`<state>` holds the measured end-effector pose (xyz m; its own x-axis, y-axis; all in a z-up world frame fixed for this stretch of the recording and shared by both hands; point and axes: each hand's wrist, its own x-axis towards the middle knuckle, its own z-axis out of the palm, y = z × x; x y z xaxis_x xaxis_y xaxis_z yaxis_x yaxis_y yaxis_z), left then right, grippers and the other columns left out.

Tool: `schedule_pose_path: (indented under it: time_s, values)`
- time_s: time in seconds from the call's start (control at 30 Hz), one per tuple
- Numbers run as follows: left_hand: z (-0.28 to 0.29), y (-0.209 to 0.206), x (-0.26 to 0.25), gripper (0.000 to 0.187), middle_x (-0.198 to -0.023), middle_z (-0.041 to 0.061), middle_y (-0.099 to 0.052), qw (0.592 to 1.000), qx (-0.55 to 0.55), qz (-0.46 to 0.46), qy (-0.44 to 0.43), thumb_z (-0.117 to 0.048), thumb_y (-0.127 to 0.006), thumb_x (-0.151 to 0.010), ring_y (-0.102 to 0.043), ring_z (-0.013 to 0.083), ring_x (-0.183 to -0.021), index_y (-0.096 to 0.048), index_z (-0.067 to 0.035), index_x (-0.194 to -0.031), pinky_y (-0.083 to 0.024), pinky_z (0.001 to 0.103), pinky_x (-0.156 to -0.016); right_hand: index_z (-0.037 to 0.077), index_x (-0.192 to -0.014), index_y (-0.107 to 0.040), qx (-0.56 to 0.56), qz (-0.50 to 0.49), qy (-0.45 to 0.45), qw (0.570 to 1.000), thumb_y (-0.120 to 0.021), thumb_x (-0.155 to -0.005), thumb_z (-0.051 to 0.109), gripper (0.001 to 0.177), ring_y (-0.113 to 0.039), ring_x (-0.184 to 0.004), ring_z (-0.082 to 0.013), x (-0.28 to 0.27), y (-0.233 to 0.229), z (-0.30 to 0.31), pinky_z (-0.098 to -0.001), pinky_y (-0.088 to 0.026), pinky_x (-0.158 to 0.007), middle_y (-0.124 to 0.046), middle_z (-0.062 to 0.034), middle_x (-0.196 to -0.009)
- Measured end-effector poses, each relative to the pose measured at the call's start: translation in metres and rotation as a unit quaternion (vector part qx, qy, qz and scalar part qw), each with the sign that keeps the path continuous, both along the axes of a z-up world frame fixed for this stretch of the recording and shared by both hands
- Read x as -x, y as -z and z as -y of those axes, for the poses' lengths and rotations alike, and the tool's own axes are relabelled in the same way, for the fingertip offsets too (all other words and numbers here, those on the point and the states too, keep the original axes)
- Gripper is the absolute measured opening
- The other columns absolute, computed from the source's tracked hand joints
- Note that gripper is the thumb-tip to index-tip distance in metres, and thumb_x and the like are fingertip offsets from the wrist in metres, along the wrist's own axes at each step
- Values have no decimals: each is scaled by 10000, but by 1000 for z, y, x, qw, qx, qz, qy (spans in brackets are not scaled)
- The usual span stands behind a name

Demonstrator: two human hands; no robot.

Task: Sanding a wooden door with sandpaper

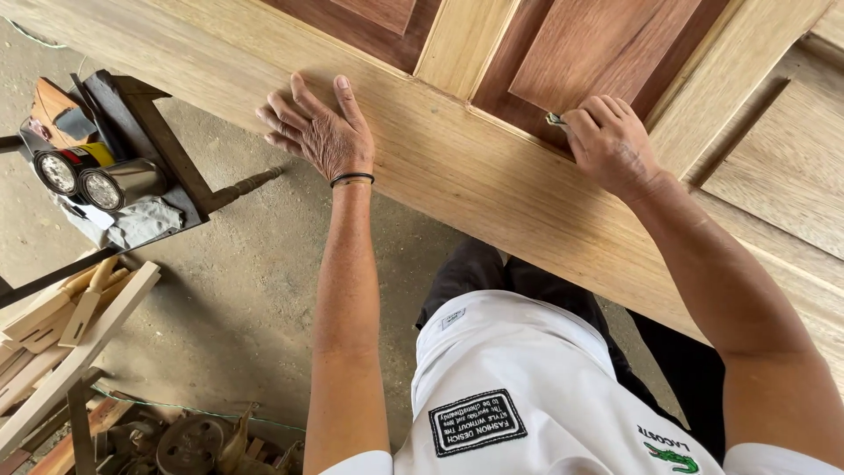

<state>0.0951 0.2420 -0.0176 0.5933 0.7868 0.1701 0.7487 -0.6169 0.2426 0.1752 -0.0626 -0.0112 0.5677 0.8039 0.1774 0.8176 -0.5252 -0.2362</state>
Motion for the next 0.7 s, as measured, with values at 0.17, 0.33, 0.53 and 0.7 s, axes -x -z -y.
schedule_pose_path:
  time_s: [0.17, 0.33, 0.53, 0.7]
  values:
    - [1, 0, -1, 554, -1291, 200, -249, 1000, 11, -14, -9, -521, -356, -833, -113, 387, -1247, -345, -116, -1211, -123, 593, -986, 76, -859, -589, -15, 61, 5, 998, -605, -832, 30, 56, -536, -698, -127, -2, 12, -19, -246, -489, -685, -582, -23, -770]
    - [0, -2, -1, 504, -1261, 185, -284, 1000, -2, -3, 2, -495, -361, -843, -149, 402, -1232, -359, -126, -1185, -157, 598, -968, 70, -876, -591, -31, 63, 0, 998, -606, -829, 61, 50, -517, -707, -122, -9, 13, -53, -241, -473, -678, -560, -21, -789]
    - [2, -6, -3, 513, -1261, 203, -286, 1000, 5, -4, -4, -498, -337, -840, -151, 406, -1230, -366, -118, -1183, -149, 602, -967, 4, -837, -561, -67, 15, 7, 998, -570, -807, -33, 48, -535, -683, -162, 1, -1, -18, -278, -474, -660, -556, -68, -759]
    - [0, 1, 1, 523, -1270, 198, -274, 1000, 0, -9, -4, -505, -363, -839, -154, 415, -1231, -357, -121, -1194, -158, 606, -964, 33, -826, -562, -89, 56, 13, 994, -556, -824, -10, 44, -534, -644, -131, -6, 11, -57, -239, -487, -624, -557, -41, -721]
